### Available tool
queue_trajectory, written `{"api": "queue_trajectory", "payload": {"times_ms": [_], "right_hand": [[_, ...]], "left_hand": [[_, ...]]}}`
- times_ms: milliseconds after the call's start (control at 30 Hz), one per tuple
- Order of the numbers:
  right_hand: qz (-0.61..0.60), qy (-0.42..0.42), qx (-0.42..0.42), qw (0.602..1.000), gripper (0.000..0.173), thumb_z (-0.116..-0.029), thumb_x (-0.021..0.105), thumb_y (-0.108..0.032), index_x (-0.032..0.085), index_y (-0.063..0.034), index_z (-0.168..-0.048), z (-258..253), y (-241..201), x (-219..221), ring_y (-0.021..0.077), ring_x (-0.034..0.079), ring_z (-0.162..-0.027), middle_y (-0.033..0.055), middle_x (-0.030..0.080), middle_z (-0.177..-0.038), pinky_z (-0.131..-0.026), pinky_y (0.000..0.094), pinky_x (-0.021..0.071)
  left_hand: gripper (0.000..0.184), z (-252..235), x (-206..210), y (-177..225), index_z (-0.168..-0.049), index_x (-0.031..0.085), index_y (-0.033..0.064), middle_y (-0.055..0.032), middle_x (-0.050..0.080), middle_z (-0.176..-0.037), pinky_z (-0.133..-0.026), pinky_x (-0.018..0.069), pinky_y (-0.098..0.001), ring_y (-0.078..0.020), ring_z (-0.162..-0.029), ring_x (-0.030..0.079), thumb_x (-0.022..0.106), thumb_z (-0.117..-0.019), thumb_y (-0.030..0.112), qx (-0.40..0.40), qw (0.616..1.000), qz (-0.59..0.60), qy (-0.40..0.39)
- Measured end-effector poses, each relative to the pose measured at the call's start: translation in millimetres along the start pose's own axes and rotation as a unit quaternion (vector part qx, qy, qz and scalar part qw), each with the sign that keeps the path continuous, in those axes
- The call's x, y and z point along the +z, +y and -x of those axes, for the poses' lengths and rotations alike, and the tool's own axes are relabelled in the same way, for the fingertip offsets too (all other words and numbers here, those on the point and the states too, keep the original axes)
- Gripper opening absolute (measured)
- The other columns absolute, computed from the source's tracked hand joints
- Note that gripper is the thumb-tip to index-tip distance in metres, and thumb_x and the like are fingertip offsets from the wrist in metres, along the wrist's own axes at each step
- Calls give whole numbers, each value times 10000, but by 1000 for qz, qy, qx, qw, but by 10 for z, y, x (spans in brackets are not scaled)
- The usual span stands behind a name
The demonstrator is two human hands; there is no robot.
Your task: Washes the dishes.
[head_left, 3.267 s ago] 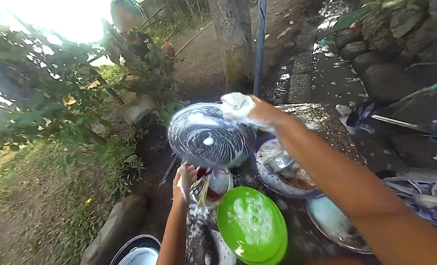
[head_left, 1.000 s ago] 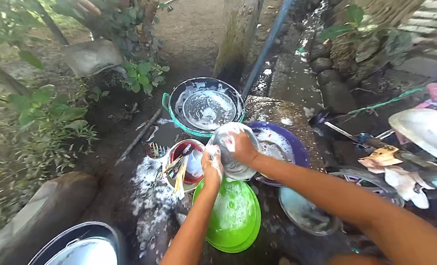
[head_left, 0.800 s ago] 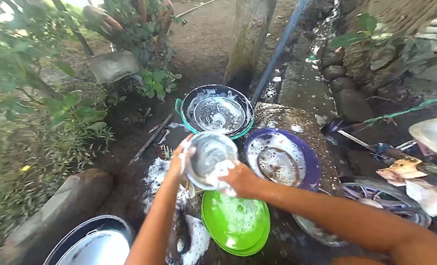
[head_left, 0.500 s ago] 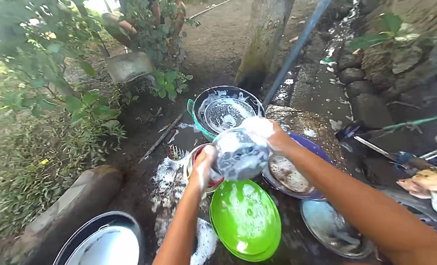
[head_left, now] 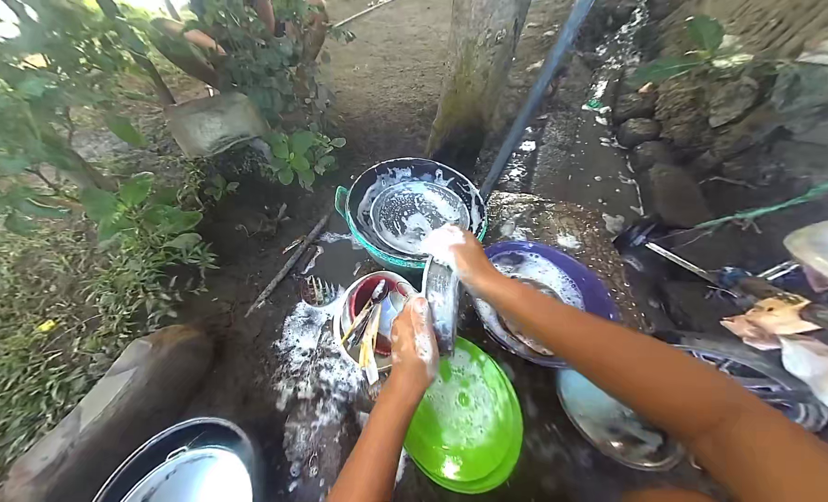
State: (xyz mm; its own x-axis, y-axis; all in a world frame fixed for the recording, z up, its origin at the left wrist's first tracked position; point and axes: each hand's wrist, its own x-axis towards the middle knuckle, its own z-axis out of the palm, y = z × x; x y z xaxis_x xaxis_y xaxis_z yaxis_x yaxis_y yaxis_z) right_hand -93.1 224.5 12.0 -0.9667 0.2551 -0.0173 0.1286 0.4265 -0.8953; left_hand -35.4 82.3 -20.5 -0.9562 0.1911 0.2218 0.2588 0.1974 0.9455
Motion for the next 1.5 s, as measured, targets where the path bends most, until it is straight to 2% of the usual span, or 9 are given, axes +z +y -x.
{"api": "queue_trajectory", "payload": {"times_ms": [133,300,467,633,767,933,1067,1300,1500], "right_hand": [[93,17,-223,970,429,-840,757,-224,696,52,-1162,644,149,422,344,695,-1083,225,718,-1124,-938,523,561],[24,90,-289,953,473,-959,581,-273,567,121,-1222,720,826,228,254,602,-1243,266,621,-1261,-1082,388,484],[-186,44,-33,981,304,-1038,452,-88,570,62,-1275,248,447,-165,144,621,-1118,138,638,-1214,-971,320,528],[-500,76,259,823,454,-1130,201,-403,511,-113,-1291,628,233,76,144,636,-901,60,626,-1031,-771,337,552],[-37,0,59,998,290,-1018,537,-72,614,108,-1232,666,718,-525,194,640,-1107,186,666,-1188,-995,337,515],[414,-161,201,873,416,-962,675,-259,658,27,-1264,752,1081,-1334,477,573,-1260,289,632,-1299,-1020,683,424],[395,-79,263,876,489,-993,641,-359,649,58,-1248,751,1394,-1644,506,566,-1256,320,615,-1303,-1000,714,423],[204,-118,311,921,311,-1067,532,-174,637,57,-1247,1350,1326,-2116,394,652,-1094,281,666,-1168,-1008,574,482],[324,-137,331,876,535,-988,666,-307,583,59,-1369,1781,2111,-1563,514,486,-1337,348,500,-1427,-1105,656,393]], "left_hand": [[364,-214,-19,-108,-1170,565,-72,-86,642,-970,-847,536,-235,-66,-905,631,268,-1102,128,-143,958,211,128],[418,-388,-375,-37,-1250,554,46,-99,670,-1005,-757,593,-372,-165,-885,685,293,-1126,348,-309,851,373,205],[208,-92,-195,171,-1065,658,-21,39,722,-840,-753,600,-220,-11,-776,694,490,-1014,91,-99,970,220,-21],[267,-293,394,238,-850,700,-60,-68,711,-783,-730,572,-218,-56,-753,687,761,-862,199,207,974,45,81],[276,-977,590,11,-957,726,-43,-215,715,-918,-791,562,-555,-369,-877,714,644,-991,219,201,946,-228,-111],[242,-1365,654,-527,-1164,710,-12,-242,678,-1199,-1077,429,-578,-411,-1205,611,579,-1003,111,127,900,-364,-205],[340,-853,1043,-528,-1264,679,-7,-221,658,-1284,-1116,437,-479,-357,-1269,593,515,-1034,181,98,908,-309,-266],[522,-380,1962,-593,-1461,413,-110,-302,439,-1512,-1187,322,-491,-383,-1433,416,569,-1037,153,-270,876,-123,-380],[317,-363,1815,-356,-1227,664,-96,-292,619,-1297,-1157,385,-444,-381,-1295,552,523,-945,-62,21,971,-83,-221]]}}
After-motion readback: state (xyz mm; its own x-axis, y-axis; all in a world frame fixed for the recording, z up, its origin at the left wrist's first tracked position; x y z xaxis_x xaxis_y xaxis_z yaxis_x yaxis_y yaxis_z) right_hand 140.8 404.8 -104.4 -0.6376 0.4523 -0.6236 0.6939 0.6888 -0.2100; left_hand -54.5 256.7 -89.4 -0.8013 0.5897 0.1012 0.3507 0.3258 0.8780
